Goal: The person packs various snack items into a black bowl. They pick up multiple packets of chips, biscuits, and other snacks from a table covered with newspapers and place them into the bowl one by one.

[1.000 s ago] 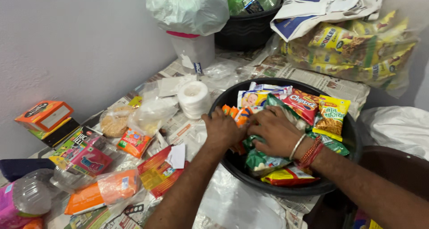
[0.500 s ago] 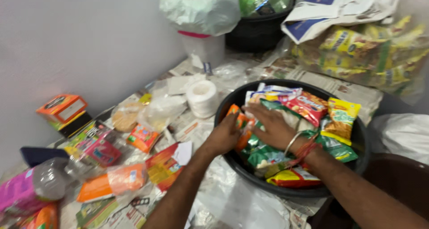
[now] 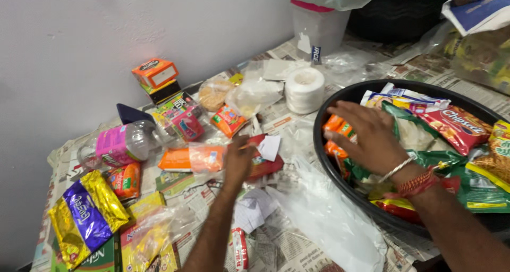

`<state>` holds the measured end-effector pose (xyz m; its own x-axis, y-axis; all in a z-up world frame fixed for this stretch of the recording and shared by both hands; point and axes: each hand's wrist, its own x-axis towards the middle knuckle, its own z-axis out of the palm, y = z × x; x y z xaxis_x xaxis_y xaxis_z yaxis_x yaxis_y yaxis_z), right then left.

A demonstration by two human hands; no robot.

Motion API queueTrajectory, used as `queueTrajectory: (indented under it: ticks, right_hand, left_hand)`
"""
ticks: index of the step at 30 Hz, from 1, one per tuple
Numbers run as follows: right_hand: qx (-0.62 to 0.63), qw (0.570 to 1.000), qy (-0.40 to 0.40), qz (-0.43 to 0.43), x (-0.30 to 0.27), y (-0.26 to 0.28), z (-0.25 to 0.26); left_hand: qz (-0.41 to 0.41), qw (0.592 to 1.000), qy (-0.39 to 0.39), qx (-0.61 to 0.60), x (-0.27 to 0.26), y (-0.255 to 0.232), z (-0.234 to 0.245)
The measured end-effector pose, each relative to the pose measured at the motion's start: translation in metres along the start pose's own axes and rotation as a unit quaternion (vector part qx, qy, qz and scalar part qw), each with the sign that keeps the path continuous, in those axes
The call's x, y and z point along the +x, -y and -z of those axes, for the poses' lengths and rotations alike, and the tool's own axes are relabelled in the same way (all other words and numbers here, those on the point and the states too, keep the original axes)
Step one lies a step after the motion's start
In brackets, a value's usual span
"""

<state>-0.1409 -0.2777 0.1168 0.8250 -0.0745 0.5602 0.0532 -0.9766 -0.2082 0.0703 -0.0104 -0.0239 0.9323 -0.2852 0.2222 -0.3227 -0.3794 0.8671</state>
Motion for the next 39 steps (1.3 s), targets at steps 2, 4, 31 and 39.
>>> queueTrajectory:
  ticks: [2,4,31,39]
  right_hand:
    - [0.080,0.996,0.007,0.025,0.001,0.028,0.000]
    - [0.144,0.989,0.008,0.043,0.005,0.054,-0.010]
    - [0.000,0.953,0.259,-0.158,0.199,0.122,-0.354]
    - [-0.042,0.938,0.261,-0.225,0.187,0.118,-0.336]
  left_hand:
    - [0.024,0.998,-0.059,-0.002,0.017,0.047,0.030]
    - [0.013,0.986,-0.124,0.113,0.030,0.085,0.057]
    - [0.142,0.880,0.378,0.250,-0.010,0.059,0.198]
    - [0.069,0.920,-0.077,0.377,0.024,0.167,0.282]
